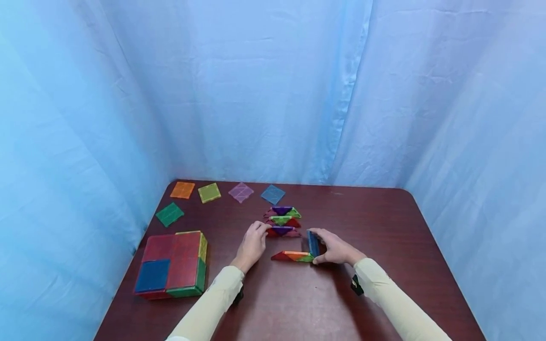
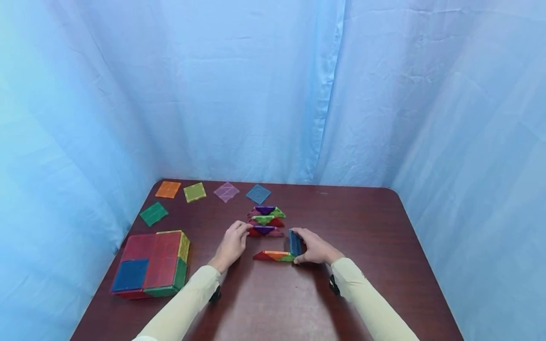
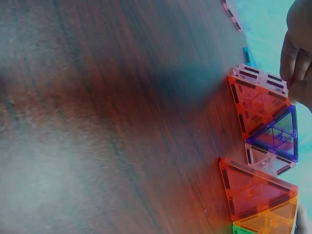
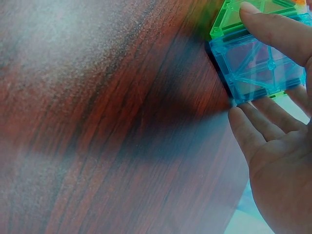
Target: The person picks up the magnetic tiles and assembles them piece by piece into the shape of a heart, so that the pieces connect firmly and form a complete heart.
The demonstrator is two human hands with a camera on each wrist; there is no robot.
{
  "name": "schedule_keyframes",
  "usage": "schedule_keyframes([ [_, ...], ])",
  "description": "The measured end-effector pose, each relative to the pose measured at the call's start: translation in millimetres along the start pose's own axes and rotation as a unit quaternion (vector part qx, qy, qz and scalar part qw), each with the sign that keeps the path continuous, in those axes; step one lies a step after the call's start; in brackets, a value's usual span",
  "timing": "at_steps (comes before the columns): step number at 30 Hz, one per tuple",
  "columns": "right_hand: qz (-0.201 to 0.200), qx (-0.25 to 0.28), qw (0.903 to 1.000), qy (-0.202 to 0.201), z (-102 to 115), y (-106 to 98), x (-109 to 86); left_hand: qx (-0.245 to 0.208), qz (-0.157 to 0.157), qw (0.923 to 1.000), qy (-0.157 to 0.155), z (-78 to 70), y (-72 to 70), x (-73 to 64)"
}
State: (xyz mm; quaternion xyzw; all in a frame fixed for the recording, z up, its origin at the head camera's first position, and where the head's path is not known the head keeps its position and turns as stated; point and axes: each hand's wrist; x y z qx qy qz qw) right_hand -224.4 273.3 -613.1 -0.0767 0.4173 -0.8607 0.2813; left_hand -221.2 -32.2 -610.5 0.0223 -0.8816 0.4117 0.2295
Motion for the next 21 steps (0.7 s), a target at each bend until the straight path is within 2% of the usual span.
schedule_keyframes([
  [4, 0.0, -0.001, 1.0, 0.004, 1, 0, -0.1, 0.008, -0.003, 1.0, 0.002, 1.5, 2.2, 4.2],
  [12, -0.005, 0.006, 0.9999, 0.011, 3, 1, -1.6, 0.013, 0.029, 0.9993, -0.019, 2.2, 5.3, 7.7],
  [21, -0.006, 0.009, 0.9999, 0.009, 5, 1, -3.2, 0.035, 0.028, 0.999, -0.008, -0.3, 11.1, 11.4],
])
Point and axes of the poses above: each hand's wrist, its own x-axis towards the middle knuckle, its own y-axis out of the palm, z = x × y, and after that the axes turned 9 degrees about -y, right-handed
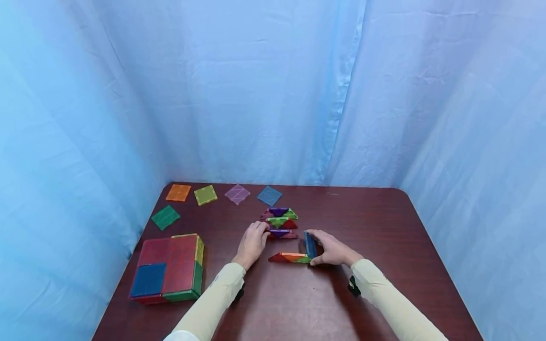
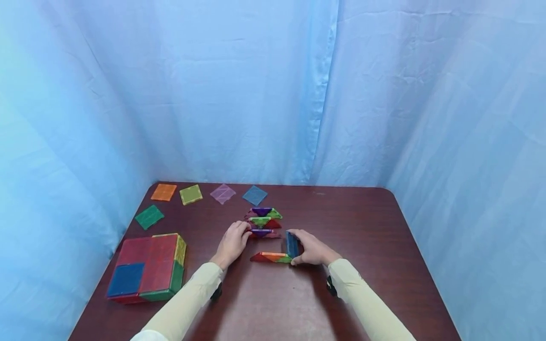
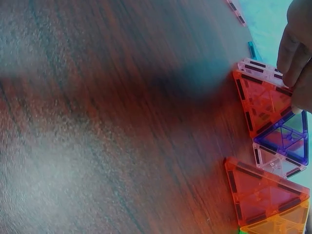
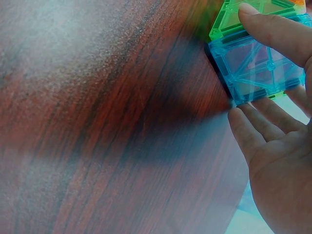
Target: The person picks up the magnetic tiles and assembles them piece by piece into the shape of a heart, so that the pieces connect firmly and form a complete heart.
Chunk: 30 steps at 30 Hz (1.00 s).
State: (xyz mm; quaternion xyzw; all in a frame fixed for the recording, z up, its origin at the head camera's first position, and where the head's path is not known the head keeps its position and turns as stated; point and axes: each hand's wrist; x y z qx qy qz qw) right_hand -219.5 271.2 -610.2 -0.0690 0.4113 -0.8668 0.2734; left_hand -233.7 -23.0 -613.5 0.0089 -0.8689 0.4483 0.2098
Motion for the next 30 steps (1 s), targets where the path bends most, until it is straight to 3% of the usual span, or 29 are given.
schedule_keyframes([
  [17, -0.002, -0.011, 0.9999, -0.006, 0, 0, -3.0, 0.026, 0.031, 0.999, 0.019, -11.3, 3.4, -3.2],
  [23, 0.001, -0.007, 1.0, -0.003, 3, 0, -4.1, 0.021, 0.026, 0.9989, 0.033, -16.8, 6.1, -7.0],
  [30, 0.007, -0.006, 0.9999, 0.008, 6, 1, -4.7, 0.023, 0.038, 0.9988, 0.021, -23.7, 9.9, -8.5],
])
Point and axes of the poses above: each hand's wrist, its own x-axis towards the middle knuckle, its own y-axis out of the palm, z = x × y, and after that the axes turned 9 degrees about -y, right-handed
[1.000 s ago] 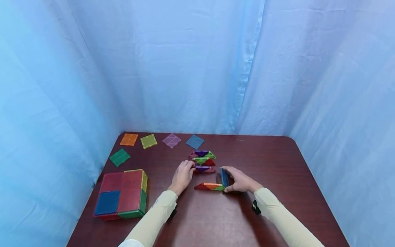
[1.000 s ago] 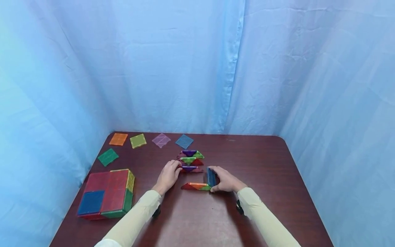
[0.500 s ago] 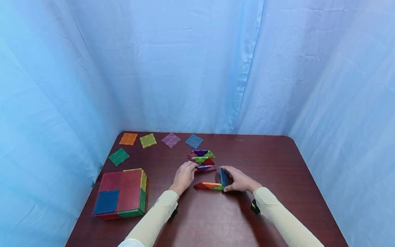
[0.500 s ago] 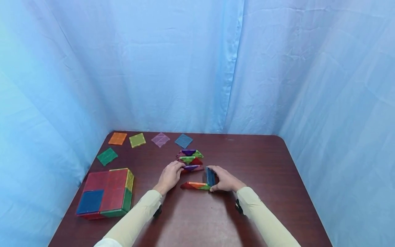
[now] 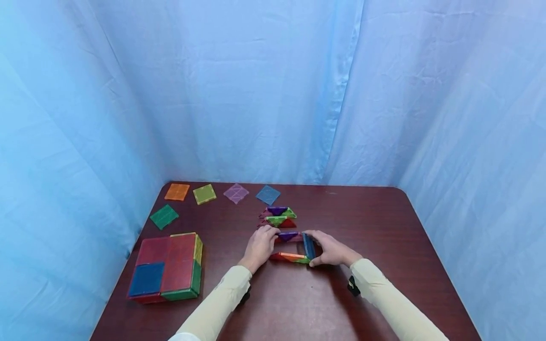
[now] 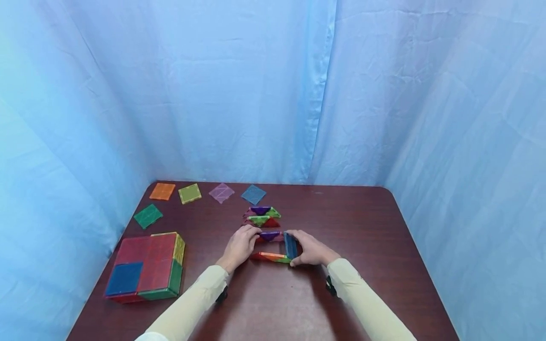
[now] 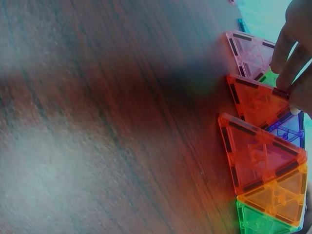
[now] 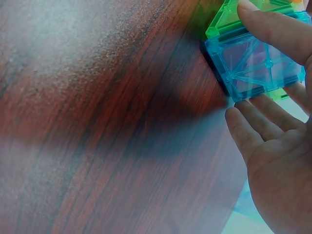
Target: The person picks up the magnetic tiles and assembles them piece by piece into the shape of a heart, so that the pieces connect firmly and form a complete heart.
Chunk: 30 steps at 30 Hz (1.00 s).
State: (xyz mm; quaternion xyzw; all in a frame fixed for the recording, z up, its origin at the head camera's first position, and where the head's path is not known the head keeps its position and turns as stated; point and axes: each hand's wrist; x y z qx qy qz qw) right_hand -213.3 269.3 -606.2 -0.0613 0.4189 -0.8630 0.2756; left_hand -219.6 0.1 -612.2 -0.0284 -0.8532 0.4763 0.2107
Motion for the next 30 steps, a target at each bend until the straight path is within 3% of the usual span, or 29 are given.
schedule_keyframes([
  [9, -0.001, 0.006, 0.9999, -0.014, -2, 4, 3.8, -0.001, -0.025, 0.9995, 0.019, -1.1, 4.6, 2.0],
  [15, -0.006, 0.006, 0.9999, -0.011, -4, 4, 3.6, -0.007, -0.02, 0.9998, 0.001, 0.9, 5.3, -10.7],
  [21, -0.007, 0.002, 0.9999, -0.01, -4, 0, 1.2, -0.001, 0.007, 0.9998, -0.019, 1.9, 7.3, -21.4],
  [30, 0.0, 0.018, 0.9998, -0.011, -6, 2, 0.3, -0.041, 0.0, 0.9984, -0.038, 9.6, 3.9, -27.2],
])
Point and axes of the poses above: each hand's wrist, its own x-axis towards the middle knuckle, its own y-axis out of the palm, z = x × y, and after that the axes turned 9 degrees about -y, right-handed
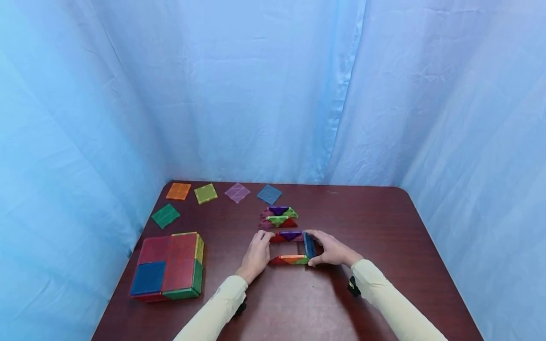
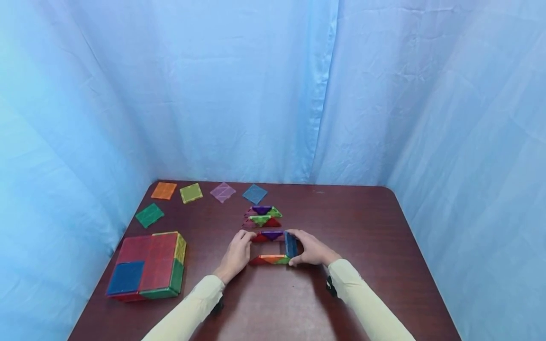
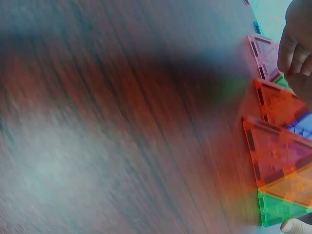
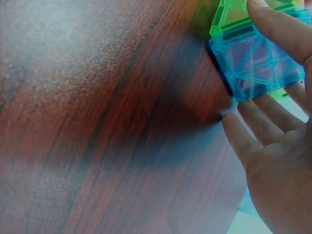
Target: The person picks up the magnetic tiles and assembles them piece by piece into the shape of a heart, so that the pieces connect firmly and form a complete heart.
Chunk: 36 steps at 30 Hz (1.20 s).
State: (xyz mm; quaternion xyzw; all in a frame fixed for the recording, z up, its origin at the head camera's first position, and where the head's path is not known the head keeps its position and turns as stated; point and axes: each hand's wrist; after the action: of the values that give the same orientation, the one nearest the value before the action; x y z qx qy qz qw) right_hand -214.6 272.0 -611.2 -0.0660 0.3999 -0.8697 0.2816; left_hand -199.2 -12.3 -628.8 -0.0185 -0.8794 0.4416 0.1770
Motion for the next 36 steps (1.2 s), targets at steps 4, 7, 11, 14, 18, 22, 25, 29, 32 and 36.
schedule_keyframes([
  [4, -0.002, -0.007, 1.0, -0.001, -1, 1, 0.1, 0.002, 0.0, 1.0, -0.005, 7.6, -6.4, 0.5],
  [7, -0.005, -0.004, 1.0, -0.001, -1, 2, -0.8, 0.01, -0.007, 0.9999, 0.004, 15.8, -13.7, 5.8],
  [11, 0.006, 0.003, 1.0, 0.0, -2, 3, -3.7, 0.016, -0.017, 0.9996, 0.014, 29.1, -25.5, 23.2],
  [14, 0.015, 0.004, 0.9999, 0.002, -2, 4, -5.1, 0.035, 0.007, 0.9992, -0.016, 38.4, -36.5, 45.9],
  [18, 0.006, 0.005, 1.0, 0.0, -2, 2, -4.5, 0.109, 0.1, 0.984, -0.1, 45.7, -52.4, 85.6],
  [22, 0.008, 0.002, 1.0, -0.002, -1, 1, -4.9, 0.168, 0.191, 0.9536, -0.161, 53.6, -62.2, 114.9],
  [25, 0.012, 0.004, 0.9999, -0.002, 2, 3, -5.3, 0.169, 0.225, 0.9415, -0.186, 65.7, -63.2, 123.3],
  [29, 0.017, 0.002, 0.9998, -0.004, 6, 6, -3.4, 0.182, 0.248, 0.9306, -0.198, 79.9, -60.1, 122.0],
  [32, 0.012, -0.003, 0.9999, -0.003, 5, 5, -4.0, 0.199, 0.253, 0.9275, -0.19, 82.6, -54.6, 117.3],
  [36, 0.0, -0.005, 1.0, 0.0, 2, 0, -8.1, 0.22, 0.234, 0.9329, -0.163, 77.6, -45.9, 110.9],
])
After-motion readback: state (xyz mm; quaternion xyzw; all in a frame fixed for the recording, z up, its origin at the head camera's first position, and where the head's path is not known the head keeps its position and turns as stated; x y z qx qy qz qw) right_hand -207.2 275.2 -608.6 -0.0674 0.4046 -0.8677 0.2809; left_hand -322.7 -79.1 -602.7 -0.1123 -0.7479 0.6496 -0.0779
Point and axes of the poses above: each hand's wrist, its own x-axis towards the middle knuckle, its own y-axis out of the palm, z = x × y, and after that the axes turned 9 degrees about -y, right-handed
